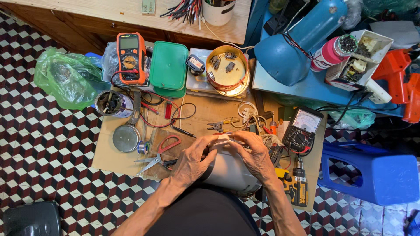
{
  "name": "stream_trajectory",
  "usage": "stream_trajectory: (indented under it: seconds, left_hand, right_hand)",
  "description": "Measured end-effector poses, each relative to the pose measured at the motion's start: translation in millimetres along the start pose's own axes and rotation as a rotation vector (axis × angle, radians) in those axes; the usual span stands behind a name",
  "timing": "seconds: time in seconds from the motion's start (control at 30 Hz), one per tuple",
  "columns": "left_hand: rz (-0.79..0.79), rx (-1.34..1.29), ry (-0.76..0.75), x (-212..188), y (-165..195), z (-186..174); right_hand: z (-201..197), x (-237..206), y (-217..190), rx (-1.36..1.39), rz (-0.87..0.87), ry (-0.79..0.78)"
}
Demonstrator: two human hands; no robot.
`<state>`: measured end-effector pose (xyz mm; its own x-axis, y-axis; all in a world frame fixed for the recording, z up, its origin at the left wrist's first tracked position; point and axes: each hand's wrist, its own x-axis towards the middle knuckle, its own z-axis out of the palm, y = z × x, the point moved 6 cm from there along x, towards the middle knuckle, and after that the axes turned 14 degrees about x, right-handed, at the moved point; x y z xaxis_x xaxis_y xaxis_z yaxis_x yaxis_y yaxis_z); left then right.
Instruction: The person disassembles a cylindrical metal appliance, removes the base plate, and uses a cordless drill to fasten screws into the base. The person then reassembles the appliance by placing the base back onto the cylinder and attaching the lid.
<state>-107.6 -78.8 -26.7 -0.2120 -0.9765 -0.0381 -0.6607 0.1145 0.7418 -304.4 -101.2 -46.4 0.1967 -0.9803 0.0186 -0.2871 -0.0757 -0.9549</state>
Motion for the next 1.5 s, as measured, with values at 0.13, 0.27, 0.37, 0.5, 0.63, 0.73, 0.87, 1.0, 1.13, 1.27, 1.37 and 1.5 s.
stream_trajectory:
  seconds: [0.13, 0.27, 0.37, 0.5, 0.63, 0.73, 0.87, 1.0, 1.13, 1.27, 1.37, 1.5]
  left_hand:
    - [-0.113, -0.005, -0.077, 1, -6, 5]
    - [0.057, 0.086, 0.057, 3, 6, -1]
    - [0.179, 0.198, 0.12, 5, 14, -3]
    - [0.189, 0.234, 0.052, 9, 12, 2]
    - [0.226, 0.246, 0.041, 12, 11, 4]
    - [0.214, 0.215, 0.078, 9, 12, 5]
    - [0.099, 0.077, 0.228, -25, 9, -9]
    - [-0.216, 0.045, 0.029, -58, -17, -11]
    - [-0.013, -0.005, 0.004, -74, -16, -23]
    - [0.079, -0.08, 0.088, -85, -10, -54]
    - [0.219, 0.034, 0.148, -85, -15, -89]
    - [0.424, 0.283, 0.147, -90, -45, -121]
  right_hand:
    - [0, -2, 6, 0.045, 0.076, 0.007]
    - [-3, -3, 10, 0.078, 0.111, 0.001]
    - [-2, -2, 12, 0.098, 0.121, 0.004]
    - [-2, -2, 15, 0.073, 0.144, 0.007]
    - [-1, -2, 13, 0.057, 0.11, -0.011]
    - [-4, -1, 3, -0.022, -0.007, -0.054]
    - [-4, 12, -16, -0.207, -0.108, -0.196]
    - [0, 11, -24, -0.461, 0.118, -0.343]
    - [13, -23, -58, -0.467, 0.099, -0.245]
    - [20, -48, -82, -0.451, 0.176, -0.054]
    - [40, -57, -87, -0.207, 0.189, 0.041]
    - [105, -62, -56, -0.099, 0.343, 0.041]
